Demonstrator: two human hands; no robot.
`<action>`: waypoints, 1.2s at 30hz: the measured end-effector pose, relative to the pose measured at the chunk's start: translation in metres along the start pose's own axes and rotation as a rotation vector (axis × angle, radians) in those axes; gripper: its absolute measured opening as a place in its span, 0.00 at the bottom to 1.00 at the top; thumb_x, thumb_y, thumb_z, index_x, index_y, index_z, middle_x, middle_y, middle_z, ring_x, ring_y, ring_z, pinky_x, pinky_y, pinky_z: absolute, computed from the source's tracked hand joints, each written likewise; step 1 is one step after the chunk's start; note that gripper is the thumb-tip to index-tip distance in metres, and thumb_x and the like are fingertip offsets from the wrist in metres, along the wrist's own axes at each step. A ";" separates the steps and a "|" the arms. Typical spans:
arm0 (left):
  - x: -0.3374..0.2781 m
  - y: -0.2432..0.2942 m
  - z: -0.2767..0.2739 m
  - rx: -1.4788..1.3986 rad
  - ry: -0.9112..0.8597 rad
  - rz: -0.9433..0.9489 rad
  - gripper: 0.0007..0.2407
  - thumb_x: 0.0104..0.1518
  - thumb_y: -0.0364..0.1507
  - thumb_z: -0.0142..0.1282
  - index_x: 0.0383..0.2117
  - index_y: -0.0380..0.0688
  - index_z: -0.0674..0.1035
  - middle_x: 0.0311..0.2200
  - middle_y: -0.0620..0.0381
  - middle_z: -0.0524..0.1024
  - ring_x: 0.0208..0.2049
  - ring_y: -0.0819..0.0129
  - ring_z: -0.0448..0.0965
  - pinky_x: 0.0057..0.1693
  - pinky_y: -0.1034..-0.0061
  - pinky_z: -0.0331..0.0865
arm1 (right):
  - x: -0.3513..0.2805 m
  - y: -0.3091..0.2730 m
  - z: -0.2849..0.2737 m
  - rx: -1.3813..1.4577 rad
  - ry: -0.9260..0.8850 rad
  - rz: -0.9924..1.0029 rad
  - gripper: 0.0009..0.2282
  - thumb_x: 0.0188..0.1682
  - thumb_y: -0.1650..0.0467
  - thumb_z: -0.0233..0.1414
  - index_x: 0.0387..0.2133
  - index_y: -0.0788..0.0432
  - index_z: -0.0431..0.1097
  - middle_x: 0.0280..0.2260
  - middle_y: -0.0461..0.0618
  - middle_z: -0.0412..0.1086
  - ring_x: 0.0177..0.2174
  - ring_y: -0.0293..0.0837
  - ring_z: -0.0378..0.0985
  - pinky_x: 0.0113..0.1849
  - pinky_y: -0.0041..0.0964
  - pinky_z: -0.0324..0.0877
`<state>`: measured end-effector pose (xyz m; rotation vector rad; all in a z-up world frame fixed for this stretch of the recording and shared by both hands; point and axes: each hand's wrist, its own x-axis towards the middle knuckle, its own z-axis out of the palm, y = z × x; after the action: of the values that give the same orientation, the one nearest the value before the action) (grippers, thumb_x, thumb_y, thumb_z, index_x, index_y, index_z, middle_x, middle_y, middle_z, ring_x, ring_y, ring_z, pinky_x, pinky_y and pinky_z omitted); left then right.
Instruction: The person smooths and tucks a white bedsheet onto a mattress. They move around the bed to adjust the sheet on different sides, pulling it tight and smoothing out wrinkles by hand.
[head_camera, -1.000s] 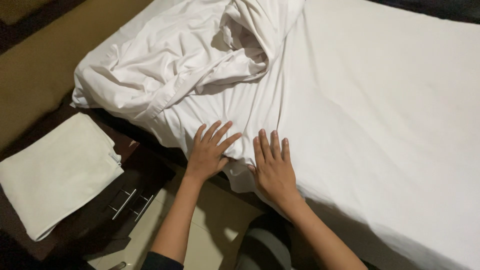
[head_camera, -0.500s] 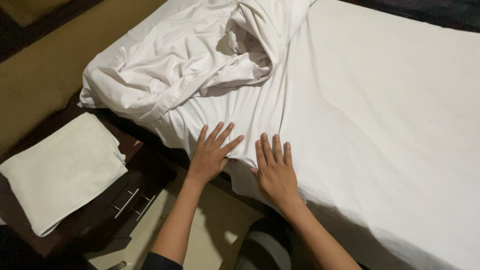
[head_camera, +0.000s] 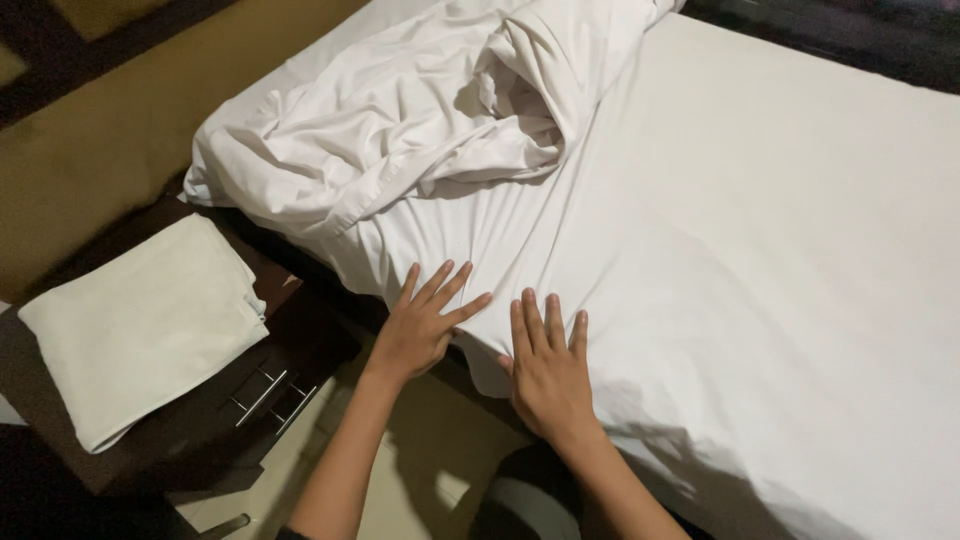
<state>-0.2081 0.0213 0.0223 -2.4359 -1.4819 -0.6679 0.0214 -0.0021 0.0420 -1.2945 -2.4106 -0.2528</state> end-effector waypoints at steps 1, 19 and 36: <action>0.000 0.000 -0.005 0.004 0.004 -0.005 0.30 0.55 0.27 0.58 0.65 0.74 0.67 0.71 0.61 0.57 0.72 0.58 0.54 0.72 0.43 0.45 | 0.002 -0.002 0.000 0.000 0.002 -0.007 0.31 0.52 0.60 0.47 0.65 0.66 0.51 0.67 0.62 0.49 0.65 0.67 0.49 0.59 0.73 0.41; 0.017 -0.055 -0.020 -0.019 -0.043 -0.178 0.40 0.46 0.33 0.58 0.72 0.55 0.55 0.74 0.51 0.49 0.74 0.51 0.48 0.74 0.45 0.36 | 0.054 0.000 -0.008 -0.032 -0.190 -0.002 0.54 0.37 0.43 0.55 0.66 0.70 0.42 0.68 0.66 0.40 0.66 0.66 0.41 0.62 0.67 0.37; 0.007 -0.074 0.004 -0.054 0.152 -0.045 0.28 0.56 0.23 0.58 0.64 0.67 0.71 0.69 0.62 0.62 0.71 0.59 0.60 0.74 0.43 0.45 | 0.063 -0.016 0.026 0.026 0.016 0.002 0.35 0.49 0.59 0.51 0.66 0.67 0.49 0.69 0.66 0.44 0.66 0.68 0.45 0.60 0.74 0.39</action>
<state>-0.2697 0.0638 0.0181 -2.3380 -1.4806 -0.8920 -0.0299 0.0459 0.0450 -1.2787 -2.3909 -0.2296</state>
